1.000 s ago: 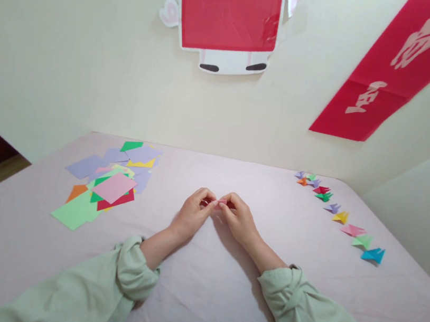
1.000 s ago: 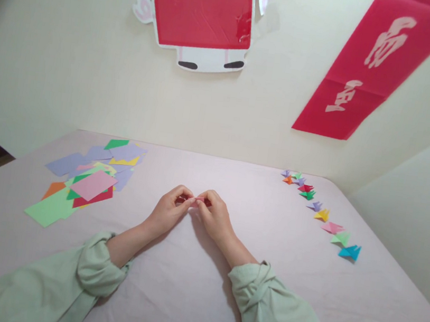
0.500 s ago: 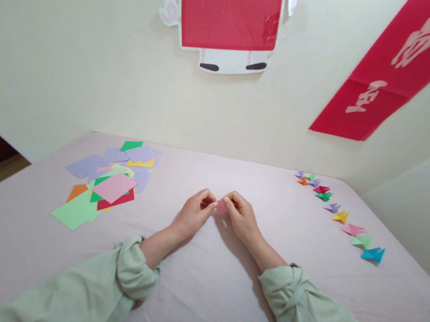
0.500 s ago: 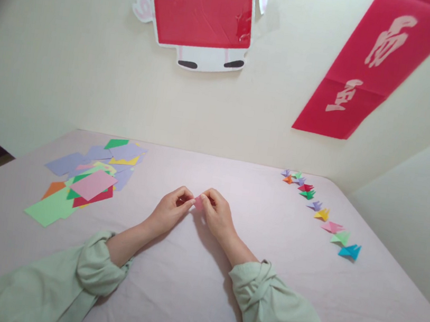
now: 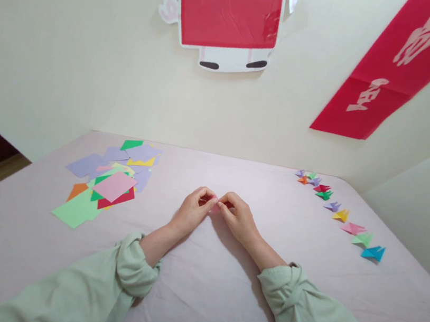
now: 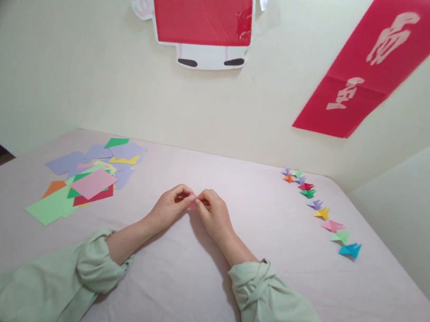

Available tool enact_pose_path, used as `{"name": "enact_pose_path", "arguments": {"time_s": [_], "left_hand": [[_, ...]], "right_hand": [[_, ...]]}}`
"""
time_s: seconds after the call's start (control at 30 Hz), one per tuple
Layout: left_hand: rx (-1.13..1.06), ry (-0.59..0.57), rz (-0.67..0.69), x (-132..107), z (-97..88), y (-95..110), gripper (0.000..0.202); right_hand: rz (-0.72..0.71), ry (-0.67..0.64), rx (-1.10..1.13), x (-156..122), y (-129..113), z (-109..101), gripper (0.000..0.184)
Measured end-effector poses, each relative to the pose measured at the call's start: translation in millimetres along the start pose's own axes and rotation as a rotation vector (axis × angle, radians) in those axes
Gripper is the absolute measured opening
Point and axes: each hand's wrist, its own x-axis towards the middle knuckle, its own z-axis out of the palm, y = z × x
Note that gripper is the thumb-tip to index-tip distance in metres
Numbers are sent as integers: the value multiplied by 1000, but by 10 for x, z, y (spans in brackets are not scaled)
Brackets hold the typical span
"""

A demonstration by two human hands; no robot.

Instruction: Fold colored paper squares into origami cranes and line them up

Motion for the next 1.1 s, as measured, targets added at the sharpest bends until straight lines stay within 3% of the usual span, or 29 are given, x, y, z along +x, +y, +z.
{"name": "enact_pose_path", "arguments": {"time_s": [0.37,0.57,0.77,0.87,1.1], "left_hand": [[-47,60,-45,24,-11,49,15],[3,-61,-78,11,-1,78,15],[-55,3,-151,19,-28,14,24],[-50,22,-150,31,-42,1,25],[-48,-58,-126,39,-25,53,23]], "right_hand": [[143,22,240,38,77,23,18],[189,124,263,62,115,-11,21],[213,-40,220,43,70,-1,25],[188,-42,125,20,43,18,28],[195,-75,69,-7,30,39,39]]}}
